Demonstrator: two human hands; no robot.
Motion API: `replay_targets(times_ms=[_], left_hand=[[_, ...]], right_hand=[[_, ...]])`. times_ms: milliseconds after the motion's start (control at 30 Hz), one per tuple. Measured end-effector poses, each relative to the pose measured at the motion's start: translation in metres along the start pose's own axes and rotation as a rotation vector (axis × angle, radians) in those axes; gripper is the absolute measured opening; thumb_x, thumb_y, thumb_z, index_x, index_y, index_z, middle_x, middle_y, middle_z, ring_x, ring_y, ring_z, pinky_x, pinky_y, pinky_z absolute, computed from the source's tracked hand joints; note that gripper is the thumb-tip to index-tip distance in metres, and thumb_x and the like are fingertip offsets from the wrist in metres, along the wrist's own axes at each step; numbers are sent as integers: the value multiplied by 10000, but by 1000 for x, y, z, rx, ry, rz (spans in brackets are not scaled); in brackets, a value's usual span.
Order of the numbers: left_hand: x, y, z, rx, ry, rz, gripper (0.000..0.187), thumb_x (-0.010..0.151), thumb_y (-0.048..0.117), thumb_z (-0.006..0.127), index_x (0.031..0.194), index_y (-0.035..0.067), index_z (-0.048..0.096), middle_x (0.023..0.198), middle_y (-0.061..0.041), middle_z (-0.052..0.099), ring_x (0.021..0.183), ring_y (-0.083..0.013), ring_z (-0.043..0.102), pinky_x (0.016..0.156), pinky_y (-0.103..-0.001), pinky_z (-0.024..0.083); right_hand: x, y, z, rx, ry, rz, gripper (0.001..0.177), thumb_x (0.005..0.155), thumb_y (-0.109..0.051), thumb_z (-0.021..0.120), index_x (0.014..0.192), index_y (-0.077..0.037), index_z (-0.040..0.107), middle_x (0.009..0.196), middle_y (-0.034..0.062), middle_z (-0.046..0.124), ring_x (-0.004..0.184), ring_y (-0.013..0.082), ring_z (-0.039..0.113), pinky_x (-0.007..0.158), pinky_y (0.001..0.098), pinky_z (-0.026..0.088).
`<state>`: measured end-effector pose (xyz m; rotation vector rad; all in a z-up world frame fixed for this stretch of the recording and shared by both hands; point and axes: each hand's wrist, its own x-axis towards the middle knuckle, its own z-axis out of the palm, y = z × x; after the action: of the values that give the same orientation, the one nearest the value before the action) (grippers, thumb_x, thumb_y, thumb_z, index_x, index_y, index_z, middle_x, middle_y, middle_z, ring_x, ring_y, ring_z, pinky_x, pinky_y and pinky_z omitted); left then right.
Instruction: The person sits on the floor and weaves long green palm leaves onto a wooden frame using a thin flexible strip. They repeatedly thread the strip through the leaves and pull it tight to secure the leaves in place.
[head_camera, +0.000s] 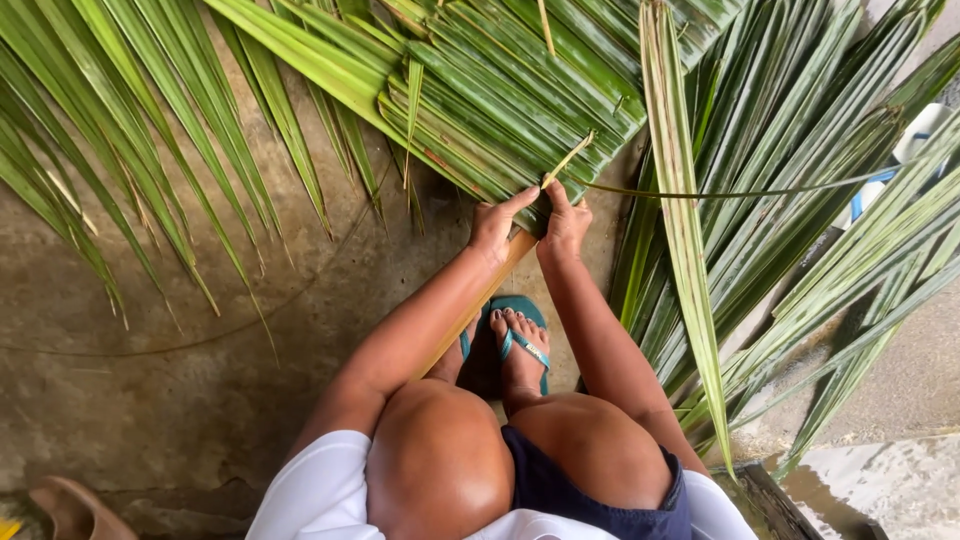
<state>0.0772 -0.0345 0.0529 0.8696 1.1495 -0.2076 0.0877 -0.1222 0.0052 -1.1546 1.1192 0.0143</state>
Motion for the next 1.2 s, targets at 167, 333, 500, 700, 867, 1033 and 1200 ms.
replay_targets(times_ms=[167,333,500,700,867,1033,1200], left_hand=[[7,-14,-9,36,-38,67,567,559,121,1031,1009,-59,737,935,-156,723,862,-194,674,799,-392,561],[17,-19,-7,24,-39,48,610,538,133,1049,1025,-50,730,954,-166,727,851,-207,684,812,-397,568],[-17,28,5,-45,-29,-84,868,560,357,1024,1186,-98,632,1122,-221,663,1048,-284,648,883,-424,522],[-21,18,17,59,-3,44,868,575,267,1019,1195,-192,619,1222,-279,623,1221,-283,560,1046,-454,445],[-15,4,20,61,73,74,817,555,300,1022,1096,-192,657,1119,-285,649,1138,-228,586,1016,-486,439],[13,-27,10,9,205,122,642,523,138,998,1016,-122,678,939,-178,680,925,-217,646,853,-400,514],[11,-17,15,44,245,67,802,506,186,1003,1112,-126,581,995,-200,621,1014,-244,624,914,-448,476]], right_hand=[[4,7,-3,-2,-9,-2,332,655,-141,984,863,-27,752,721,132,732,620,243,723,597,417,622],[12,15,-8,30,-40,-37,331,673,-125,987,871,-27,741,741,131,742,631,234,736,617,394,636],[-4,0,-1,53,-32,-42,335,677,-113,979,875,-14,728,741,133,738,638,240,734,625,396,633],[20,14,-13,51,-28,-29,321,679,-111,978,860,-25,728,728,134,731,620,239,730,615,393,635],[49,37,-36,-30,-37,-38,343,689,-148,988,890,-32,736,750,129,741,637,230,730,627,399,637],[21,-8,-45,-226,-291,16,319,850,-249,895,1028,-35,740,897,93,748,799,171,722,794,433,619],[-10,-117,-46,-929,-408,-377,410,958,-451,684,1159,-96,641,1076,190,557,897,269,602,831,449,490]])
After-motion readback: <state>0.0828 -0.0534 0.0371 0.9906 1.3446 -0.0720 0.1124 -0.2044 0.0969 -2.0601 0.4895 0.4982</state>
